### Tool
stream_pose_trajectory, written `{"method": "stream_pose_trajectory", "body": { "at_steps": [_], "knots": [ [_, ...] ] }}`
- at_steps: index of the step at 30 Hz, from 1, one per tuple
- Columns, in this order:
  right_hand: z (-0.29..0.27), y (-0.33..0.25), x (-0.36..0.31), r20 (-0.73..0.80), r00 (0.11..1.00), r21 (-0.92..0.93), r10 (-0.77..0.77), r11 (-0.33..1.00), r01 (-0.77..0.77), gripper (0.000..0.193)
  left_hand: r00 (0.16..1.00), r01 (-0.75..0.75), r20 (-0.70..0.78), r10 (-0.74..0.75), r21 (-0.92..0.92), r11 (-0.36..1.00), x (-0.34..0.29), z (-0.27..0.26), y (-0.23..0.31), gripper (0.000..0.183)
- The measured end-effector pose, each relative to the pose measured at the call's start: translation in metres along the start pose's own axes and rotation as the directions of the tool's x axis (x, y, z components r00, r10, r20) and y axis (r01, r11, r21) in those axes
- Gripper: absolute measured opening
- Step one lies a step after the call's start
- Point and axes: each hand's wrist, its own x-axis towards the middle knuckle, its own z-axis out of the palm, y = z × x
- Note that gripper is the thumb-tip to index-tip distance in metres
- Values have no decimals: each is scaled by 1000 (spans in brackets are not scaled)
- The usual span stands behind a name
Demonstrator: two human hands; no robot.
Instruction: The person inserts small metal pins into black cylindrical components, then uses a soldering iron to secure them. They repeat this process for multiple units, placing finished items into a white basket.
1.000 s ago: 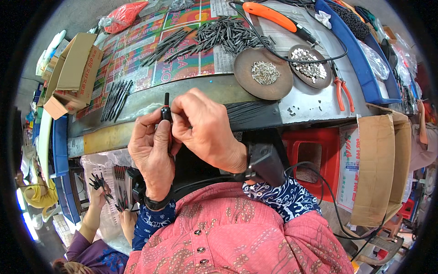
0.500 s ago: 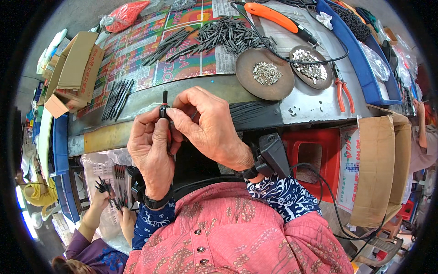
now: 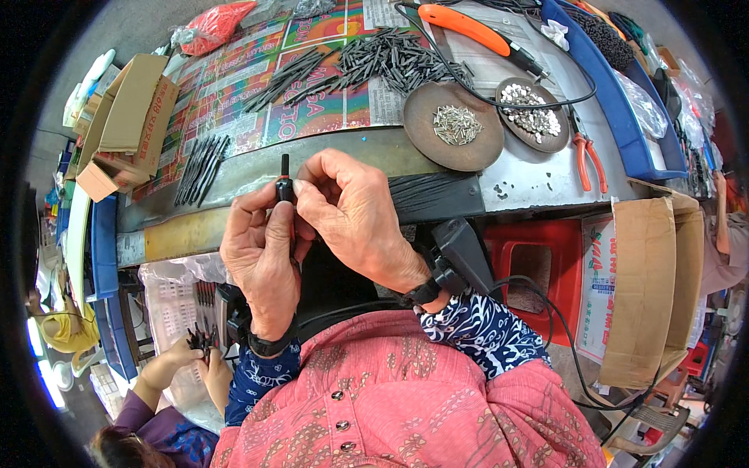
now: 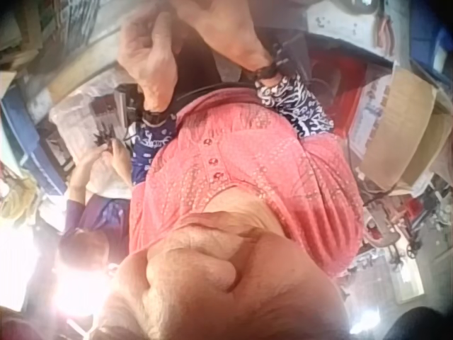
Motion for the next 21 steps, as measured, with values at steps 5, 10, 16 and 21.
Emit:
{"method": "stream_pose_trajectory", "body": {
  "at_steps": [5,10,16,21],
  "knots": [
    [3,3,0,-44,995,-114,-86,990,81,8,1000,10,-1,-10,-34,999,0,0,0,17],
    [0,10,9,109,680,-590,-726,503,632,17,1000,29,5,-29,-63,998,1,-2,0,16],
    [-7,10,9,196,629,-623,-752,400,672,15,998,36,54,-29,-131,991,0,-4,3,18],
    [-4,6,1,-7,940,-287,-342,901,326,9,999,37,24,-34,-140,989,2,-3,3,19]
  ]
}}
